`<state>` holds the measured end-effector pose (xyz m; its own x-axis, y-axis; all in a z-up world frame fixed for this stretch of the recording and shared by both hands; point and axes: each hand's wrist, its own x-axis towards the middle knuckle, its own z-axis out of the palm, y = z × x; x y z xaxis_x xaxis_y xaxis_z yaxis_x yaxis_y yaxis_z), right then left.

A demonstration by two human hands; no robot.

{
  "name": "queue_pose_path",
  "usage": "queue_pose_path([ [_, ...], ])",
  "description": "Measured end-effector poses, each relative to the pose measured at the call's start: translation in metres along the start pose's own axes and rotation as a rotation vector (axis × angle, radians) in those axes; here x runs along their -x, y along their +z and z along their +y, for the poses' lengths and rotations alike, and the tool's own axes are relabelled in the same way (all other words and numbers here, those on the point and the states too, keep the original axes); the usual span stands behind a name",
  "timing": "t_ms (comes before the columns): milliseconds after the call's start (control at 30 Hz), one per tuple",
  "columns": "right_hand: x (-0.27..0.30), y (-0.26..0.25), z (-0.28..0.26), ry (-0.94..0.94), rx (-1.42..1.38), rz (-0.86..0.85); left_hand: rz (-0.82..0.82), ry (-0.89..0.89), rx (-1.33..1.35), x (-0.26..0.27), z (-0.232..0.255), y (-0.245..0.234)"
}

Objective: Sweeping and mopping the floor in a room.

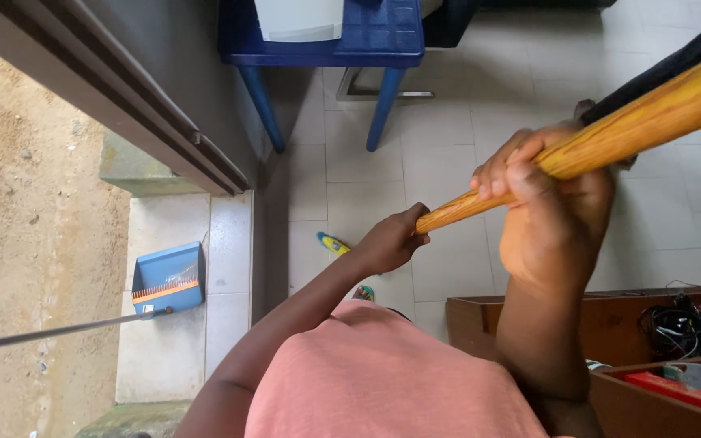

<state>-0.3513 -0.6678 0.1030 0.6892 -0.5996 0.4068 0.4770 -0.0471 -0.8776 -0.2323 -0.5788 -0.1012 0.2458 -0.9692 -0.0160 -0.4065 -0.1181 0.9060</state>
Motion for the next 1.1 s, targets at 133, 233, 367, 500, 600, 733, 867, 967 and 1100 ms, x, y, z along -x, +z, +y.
queue_pose_path([
  [133, 0.018, -0.01, 0.008, -0.008, 0.075, 0.006, 0.024, 0.027, -0.01, -0.011, -0.004, 0.016],
  [233, 0.032, -0.017, 0.017, 0.03, 0.096, 0.04, 0.017, 0.001, -0.008, -0.018, -0.003, 0.027],
  [367, 0.048, -0.032, 0.033, 0.072, 0.105, 0.095, 0.029, 0.016, -0.004, -0.03, -0.007, 0.046],
  [500, 0.059, -0.048, 0.051, 0.119, 0.179, 0.12, 0.065, 0.027, 0.022, -0.04, -0.004, 0.055],
  [600, 0.059, -0.049, 0.046, 0.054, 0.183, 0.111, 0.059, 0.06, 0.047, -0.042, 0.005, 0.054],
  [733, 0.062, -0.051, 0.044, -0.012, 0.154, 0.088, -0.027, 0.105, 0.174, -0.05, -0.002, 0.058],
  [867, 0.065, -0.058, 0.063, 0.02, 0.159, 0.129, -0.101, 0.09, 0.264, -0.058, -0.014, 0.061],
  [967, 0.07, -0.059, 0.081, -0.018, 0.191, 0.185, -0.132, 0.052, 0.27, -0.059, -0.015, 0.061],
  [1100, 0.062, -0.05, 0.089, -0.126, 0.245, 0.307, -0.15, 0.096, 0.279, -0.064, -0.022, 0.059],
])
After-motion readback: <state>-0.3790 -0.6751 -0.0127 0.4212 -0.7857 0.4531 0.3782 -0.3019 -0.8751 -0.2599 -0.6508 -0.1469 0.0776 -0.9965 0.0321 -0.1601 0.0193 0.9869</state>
